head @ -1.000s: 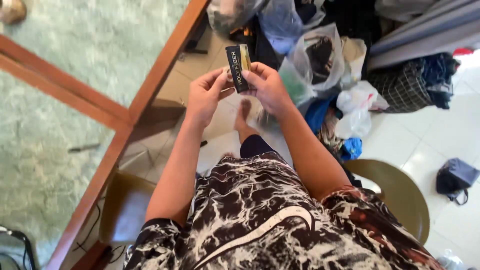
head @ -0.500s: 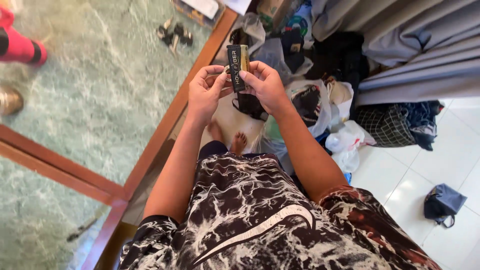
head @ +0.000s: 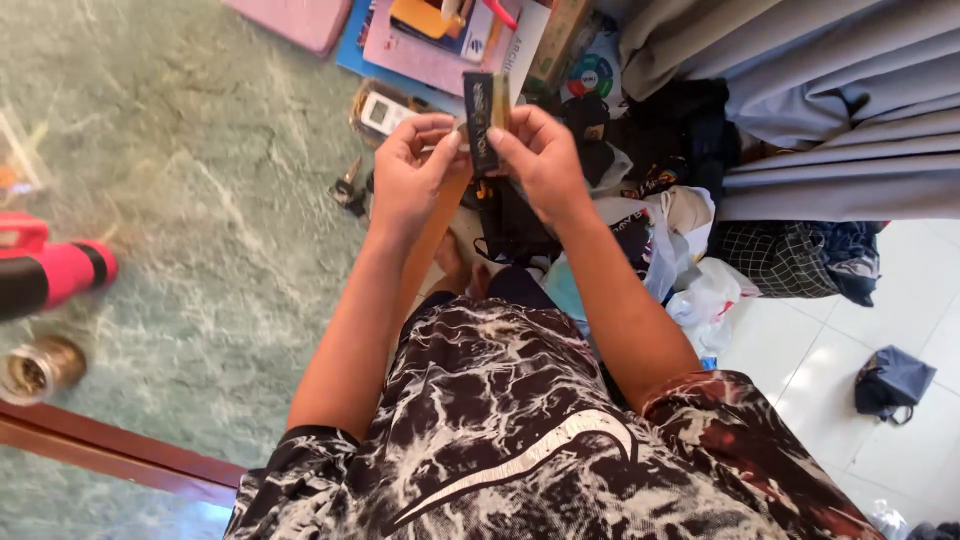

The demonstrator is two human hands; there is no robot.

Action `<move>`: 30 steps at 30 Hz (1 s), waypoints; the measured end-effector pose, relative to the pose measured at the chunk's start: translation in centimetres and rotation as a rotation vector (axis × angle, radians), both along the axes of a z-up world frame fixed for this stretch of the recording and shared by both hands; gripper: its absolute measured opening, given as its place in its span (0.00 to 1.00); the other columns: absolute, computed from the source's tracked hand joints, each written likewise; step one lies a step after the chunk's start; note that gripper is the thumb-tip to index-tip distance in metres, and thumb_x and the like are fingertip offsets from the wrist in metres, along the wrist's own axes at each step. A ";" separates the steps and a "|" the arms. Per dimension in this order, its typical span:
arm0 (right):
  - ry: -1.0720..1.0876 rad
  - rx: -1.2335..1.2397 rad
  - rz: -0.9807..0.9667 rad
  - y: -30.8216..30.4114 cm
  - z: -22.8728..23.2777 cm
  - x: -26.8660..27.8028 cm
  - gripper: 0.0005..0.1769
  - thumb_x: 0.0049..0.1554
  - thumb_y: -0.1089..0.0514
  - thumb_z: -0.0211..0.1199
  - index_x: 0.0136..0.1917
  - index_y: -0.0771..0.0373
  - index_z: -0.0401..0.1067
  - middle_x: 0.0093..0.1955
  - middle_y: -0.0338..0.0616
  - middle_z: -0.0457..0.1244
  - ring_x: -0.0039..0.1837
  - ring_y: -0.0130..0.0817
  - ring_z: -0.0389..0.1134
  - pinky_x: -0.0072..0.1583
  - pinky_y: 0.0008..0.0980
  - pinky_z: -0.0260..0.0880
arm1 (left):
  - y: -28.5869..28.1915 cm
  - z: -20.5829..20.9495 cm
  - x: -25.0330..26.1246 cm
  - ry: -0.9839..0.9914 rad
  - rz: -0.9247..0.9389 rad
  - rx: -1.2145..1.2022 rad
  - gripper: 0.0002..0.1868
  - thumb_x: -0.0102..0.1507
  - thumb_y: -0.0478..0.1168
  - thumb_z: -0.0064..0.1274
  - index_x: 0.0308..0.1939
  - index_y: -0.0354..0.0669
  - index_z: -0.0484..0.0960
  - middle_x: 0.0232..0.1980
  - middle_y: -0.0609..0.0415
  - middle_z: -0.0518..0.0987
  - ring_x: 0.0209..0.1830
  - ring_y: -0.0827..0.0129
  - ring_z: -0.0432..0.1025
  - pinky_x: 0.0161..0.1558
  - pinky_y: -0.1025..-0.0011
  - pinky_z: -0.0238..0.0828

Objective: Wiping a table surface with a cloth.

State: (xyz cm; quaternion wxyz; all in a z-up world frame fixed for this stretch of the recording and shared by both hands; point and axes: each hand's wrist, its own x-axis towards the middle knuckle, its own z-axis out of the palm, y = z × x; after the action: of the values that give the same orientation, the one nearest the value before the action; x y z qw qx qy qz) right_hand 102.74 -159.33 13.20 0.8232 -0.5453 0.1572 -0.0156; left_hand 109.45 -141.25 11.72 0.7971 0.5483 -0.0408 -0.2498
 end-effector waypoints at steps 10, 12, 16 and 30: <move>-0.116 -0.072 -0.073 -5.6 7.1 9.8 0.06 0.66 0.62 0.62 0.57 0.64 0.71 0.48 0.38 0.70 0.47 0.23 0.71 0.47 0.28 0.77 | -5.3 7.4 10.9 -0.114 -0.049 -0.086 0.09 0.69 0.32 0.56 0.52 0.34 0.77 0.47 0.51 0.82 0.45 0.72 0.80 0.50 0.71 0.84; -0.186 -0.125 -0.106 -7.4 6.4 12.1 0.04 0.68 0.65 0.63 0.55 0.66 0.71 0.47 0.39 0.69 0.45 0.24 0.70 0.47 0.29 0.75 | -6.6 7.0 13.4 -0.171 0.006 -0.069 0.09 0.69 0.31 0.57 0.51 0.32 0.77 0.47 0.50 0.82 0.45 0.72 0.79 0.47 0.71 0.84; -0.183 -0.411 -0.165 -11.2 6.2 17.2 0.03 0.68 0.64 0.61 0.55 0.66 0.72 0.47 0.35 0.69 0.47 0.21 0.71 0.48 0.27 0.78 | -9.2 5.3 18.7 -0.234 0.056 -0.006 0.08 0.68 0.31 0.57 0.49 0.32 0.77 0.44 0.49 0.83 0.41 0.70 0.83 0.44 0.72 0.85; -0.392 -1.447 -0.240 -16.6 4.6 29.3 0.10 0.59 0.65 0.66 0.55 0.65 0.77 0.51 0.53 0.68 0.53 0.52 0.69 0.55 0.45 0.70 | -17.4 -0.4 29.7 -0.395 0.122 0.438 0.10 0.62 0.35 0.64 0.42 0.34 0.79 0.37 0.52 0.86 0.34 0.73 0.82 0.35 0.76 0.81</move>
State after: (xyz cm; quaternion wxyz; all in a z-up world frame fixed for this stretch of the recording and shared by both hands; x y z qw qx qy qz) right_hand 132.05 -175.91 17.75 0.2656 -0.9157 0.0168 -0.3010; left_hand 139.10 -158.68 11.30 0.6500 0.7466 -0.1074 -0.0927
